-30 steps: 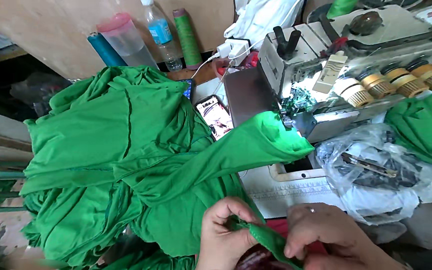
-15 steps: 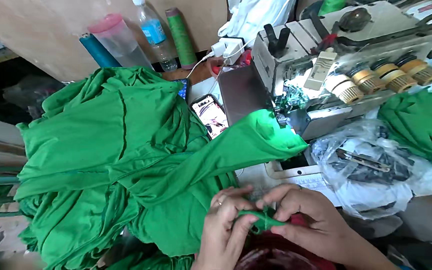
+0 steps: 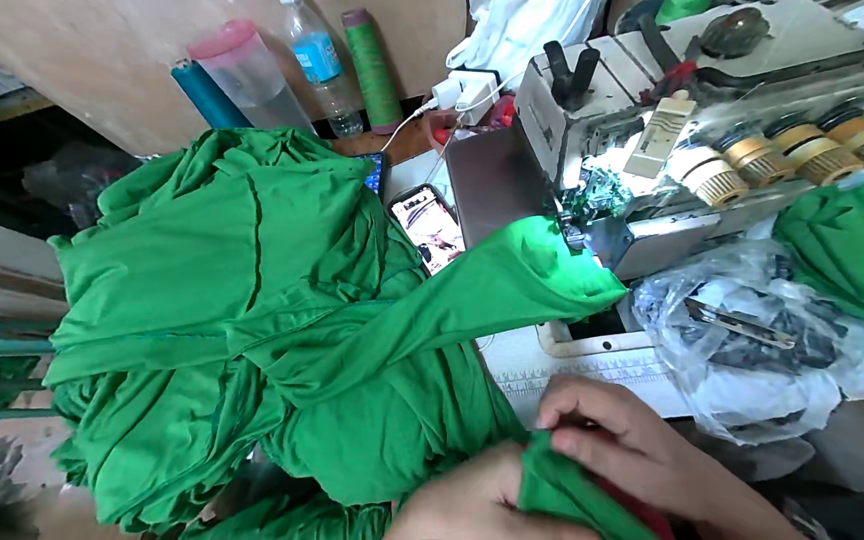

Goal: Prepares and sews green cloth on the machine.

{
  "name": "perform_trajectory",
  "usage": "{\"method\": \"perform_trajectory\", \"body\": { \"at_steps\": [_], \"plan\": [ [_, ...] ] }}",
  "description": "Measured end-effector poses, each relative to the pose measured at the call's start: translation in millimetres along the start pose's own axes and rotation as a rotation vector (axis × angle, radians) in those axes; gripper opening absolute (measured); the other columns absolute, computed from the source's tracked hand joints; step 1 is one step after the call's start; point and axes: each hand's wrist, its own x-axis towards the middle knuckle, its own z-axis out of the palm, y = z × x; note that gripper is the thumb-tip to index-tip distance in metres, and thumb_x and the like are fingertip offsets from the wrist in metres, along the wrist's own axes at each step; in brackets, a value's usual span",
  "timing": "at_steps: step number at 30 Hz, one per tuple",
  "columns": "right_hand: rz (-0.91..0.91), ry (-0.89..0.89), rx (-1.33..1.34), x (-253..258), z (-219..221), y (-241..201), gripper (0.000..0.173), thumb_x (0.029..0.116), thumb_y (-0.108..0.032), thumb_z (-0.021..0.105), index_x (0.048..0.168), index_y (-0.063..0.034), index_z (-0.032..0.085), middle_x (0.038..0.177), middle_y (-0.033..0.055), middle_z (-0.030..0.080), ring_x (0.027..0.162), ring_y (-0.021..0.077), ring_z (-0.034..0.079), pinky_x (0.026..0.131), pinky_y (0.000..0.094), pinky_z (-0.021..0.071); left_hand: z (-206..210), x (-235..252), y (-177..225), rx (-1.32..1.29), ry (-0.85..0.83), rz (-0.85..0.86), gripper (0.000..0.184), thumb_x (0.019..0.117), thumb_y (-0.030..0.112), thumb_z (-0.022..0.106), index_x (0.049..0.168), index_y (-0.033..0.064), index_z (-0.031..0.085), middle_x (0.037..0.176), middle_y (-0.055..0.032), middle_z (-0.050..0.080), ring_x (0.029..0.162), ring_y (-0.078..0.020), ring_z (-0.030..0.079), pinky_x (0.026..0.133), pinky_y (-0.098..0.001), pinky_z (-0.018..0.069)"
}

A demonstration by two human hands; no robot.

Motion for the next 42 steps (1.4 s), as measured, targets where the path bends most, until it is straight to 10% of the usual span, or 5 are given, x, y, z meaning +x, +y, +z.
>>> {"method": "perform_trajectory", "body": {
  "at_steps": [5, 15, 21, 32, 42],
  "plan": [
    [-0.056, 0.111, -0.111, -1, -14, -1, 0.032, 0.1042, -0.038, 0.058, 0.131, -0.0211, 0.063, 0.14, -0.0034, 0.058, 0.121, 0.0026, 0.059, 0.098, 0.0201, 0.0534, -3, -5, 13, -0.215, 0.421, 0.052, 0.023, 0.1011, 0.027, 0.063, 0.121, 0.0247, 0.074, 0.114, 0.0107, 0.076, 0.105, 0.0018, 0.069, 0.094, -0.0207, 0.0566],
    [-0.298, 0.174, -0.28, 9, 1, -2, 0.01, 0.1005, -0.026, 0.063, 0.098, -0.0163, 0.064, 0.101, -0.0036, 0.063, 0.108, 0.0056, 0.059, 0.099, 0.0184, 0.0472, 1, -6, 8, -0.159, 0.444, 0.006, 0.028, 0.104, 0.042, 0.053, 0.117, 0.0261, 0.073, 0.109, 0.0132, 0.075, 0.101, 0.0051, 0.068, 0.091, -0.0188, 0.0562],
    [-0.371, 0.069, -0.21, 9, 2, -8, 0.01, 0.1029, -0.017, 0.06, 0.102, -0.0146, 0.07, 0.114, -0.0034, 0.072, 0.123, 0.0111, 0.06, 0.11, 0.0249, 0.0438, -6, 2, 7, -0.009, 0.689, 0.108, 0.021, 0.1034, 0.036, 0.056, 0.108, 0.0183, 0.065, 0.094, 0.0118, 0.069, 0.085, 0.0053, 0.065, 0.077, -0.0155, 0.0554],
    [-0.255, -0.099, -0.251, 9, 3, -9, 0.026, 0.1095, -0.028, 0.047, 0.104, -0.0106, 0.067, 0.085, 0.0008, 0.07, 0.089, 0.0061, 0.068, 0.095, 0.02, 0.0498, -2, -3, 15, 0.438, 0.687, 0.153, 0.011, 0.0969, 0.017, 0.069, 0.1, 0.0065, 0.068, 0.087, 0.0059, 0.071, 0.08, 0.0049, 0.065, 0.072, -0.0131, 0.0546],
    [-0.241, 0.109, -0.208, 12, 13, -5, 0.009, 0.1033, -0.019, 0.061, 0.103, -0.0097, 0.063, 0.12, 0.0017, 0.057, 0.103, -0.0035, 0.059, 0.091, 0.0084, 0.0498, 11, -5, 27, 0.577, 0.663, 0.143, 0.011, 0.0961, 0.008, 0.065, 0.1, -0.0004, 0.07, 0.091, -0.0019, 0.074, 0.084, 0.0032, 0.067, 0.077, -0.0133, 0.0551]
  ]
}}
